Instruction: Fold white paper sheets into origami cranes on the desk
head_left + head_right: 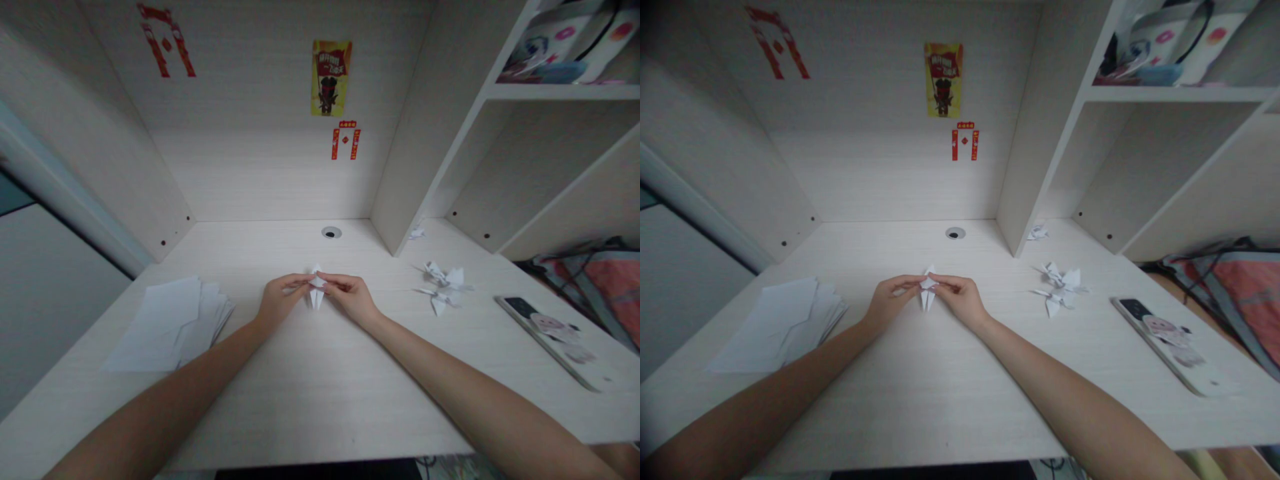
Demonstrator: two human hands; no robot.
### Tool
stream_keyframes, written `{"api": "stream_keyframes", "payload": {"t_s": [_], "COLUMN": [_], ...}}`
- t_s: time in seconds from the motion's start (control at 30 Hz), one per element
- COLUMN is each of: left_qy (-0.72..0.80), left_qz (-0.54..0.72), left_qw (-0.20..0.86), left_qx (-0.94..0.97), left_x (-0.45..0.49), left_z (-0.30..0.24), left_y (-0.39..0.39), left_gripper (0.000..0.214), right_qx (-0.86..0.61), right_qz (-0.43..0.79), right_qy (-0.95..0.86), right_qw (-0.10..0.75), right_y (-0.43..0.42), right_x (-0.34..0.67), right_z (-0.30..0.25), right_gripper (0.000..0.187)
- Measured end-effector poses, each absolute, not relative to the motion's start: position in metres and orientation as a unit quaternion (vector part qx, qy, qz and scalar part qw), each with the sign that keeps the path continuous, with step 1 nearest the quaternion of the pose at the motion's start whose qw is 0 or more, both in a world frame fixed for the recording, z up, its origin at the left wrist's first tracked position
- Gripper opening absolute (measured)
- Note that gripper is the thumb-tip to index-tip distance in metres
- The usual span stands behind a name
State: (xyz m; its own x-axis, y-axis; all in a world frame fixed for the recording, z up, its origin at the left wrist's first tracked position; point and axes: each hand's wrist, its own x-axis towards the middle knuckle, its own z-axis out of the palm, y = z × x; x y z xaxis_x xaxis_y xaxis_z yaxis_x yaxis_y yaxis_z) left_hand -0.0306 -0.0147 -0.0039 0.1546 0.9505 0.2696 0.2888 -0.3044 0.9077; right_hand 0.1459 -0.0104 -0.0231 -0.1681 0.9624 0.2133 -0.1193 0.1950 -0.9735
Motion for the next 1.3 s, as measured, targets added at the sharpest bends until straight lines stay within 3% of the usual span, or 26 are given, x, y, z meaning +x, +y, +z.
{"api": "stream_keyframes", "payload": {"t_s": [0.47,0.93,1.3], "left_qy": [0.437,0.48,0.481], "left_qz": [0.458,0.446,0.461], "left_qw": [0.411,0.42,0.472], "left_qx": [0.657,0.628,0.577], "left_x": [-0.0309,-0.0305,-0.0281], "left_z": [-0.0043,-0.0035,-0.0038], "left_y": [-0.0134,-0.0108,-0.0097], "left_gripper": [0.026,0.018,0.027], "right_qx": [-0.348,-0.407,-0.39], "right_qz": [0.541,0.525,0.53], "right_qy": [-0.561,-0.551,-0.546], "right_qw": [0.522,0.505,0.518], "right_y": [-0.0095,-0.0083,-0.0117], "right_x": [0.1462,0.1483,0.1442], "right_z": [-0.0191,-0.023,-0.0153], "right_gripper": [0.021,0.025,0.023]}}
